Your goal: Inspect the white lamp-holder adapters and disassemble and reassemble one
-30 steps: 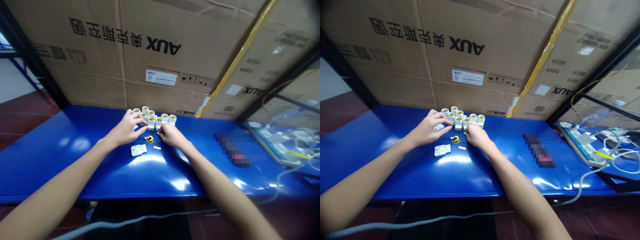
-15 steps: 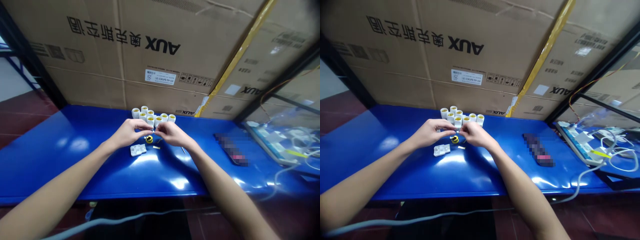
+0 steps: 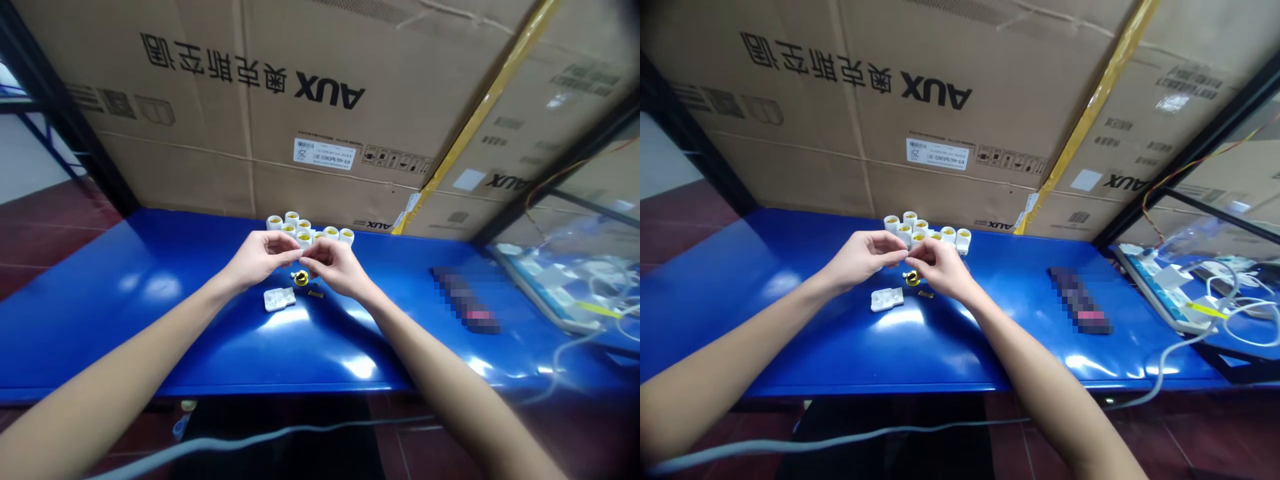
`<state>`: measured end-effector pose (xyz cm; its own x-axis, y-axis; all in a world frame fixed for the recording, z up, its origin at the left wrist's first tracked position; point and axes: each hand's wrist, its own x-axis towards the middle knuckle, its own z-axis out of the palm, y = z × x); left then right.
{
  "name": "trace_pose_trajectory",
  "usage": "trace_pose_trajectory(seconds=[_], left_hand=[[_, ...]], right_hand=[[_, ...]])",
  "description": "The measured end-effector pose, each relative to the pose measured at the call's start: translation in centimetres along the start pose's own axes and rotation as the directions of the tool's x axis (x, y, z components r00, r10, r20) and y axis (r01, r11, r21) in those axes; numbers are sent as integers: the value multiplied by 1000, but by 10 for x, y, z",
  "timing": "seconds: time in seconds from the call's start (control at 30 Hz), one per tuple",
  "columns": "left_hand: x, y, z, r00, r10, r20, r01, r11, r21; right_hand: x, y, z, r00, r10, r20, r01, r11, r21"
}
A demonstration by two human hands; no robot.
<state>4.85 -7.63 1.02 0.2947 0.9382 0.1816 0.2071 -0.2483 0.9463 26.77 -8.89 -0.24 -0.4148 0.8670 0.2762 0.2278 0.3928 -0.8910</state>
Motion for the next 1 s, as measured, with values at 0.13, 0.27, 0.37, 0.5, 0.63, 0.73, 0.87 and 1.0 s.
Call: trace_pose_trajectory(seconds=[0.13,0.27,0.37,0.5,0.63,0.73,0.87,1.0], left_hand=[[2,5,-13,998,56,35,-64,951,304],[3,7,-27,963,-41,268,-126,809,574],[4,1,-30,929,-63,364,-215,710,671],[3,-7,-22,907,-47,419,-308,602,736],[0,-8,-5,930,14,367,-317,533,784],[-1,-6,2,931,9,366,-323,488,811],[0,-1,-6,950,131,284,-308,543,781],[-2,11,-14,955,252,158,-298,788,539]], right_hand=[[1,-2,-20,998,-1,57,22,926,-378],[2,1,-29,997,32,72,16,809,-587],[3,5,-23,995,2,97,53,824,-565],[3,8,-10,976,-80,201,184,792,-582],[4,10,-6,978,-72,196,181,762,-621],[4,12,-8,986,-68,150,147,777,-612],[5,13,-10,994,-106,16,100,872,-479],[7,9,-7,994,-98,-52,91,989,-119]])
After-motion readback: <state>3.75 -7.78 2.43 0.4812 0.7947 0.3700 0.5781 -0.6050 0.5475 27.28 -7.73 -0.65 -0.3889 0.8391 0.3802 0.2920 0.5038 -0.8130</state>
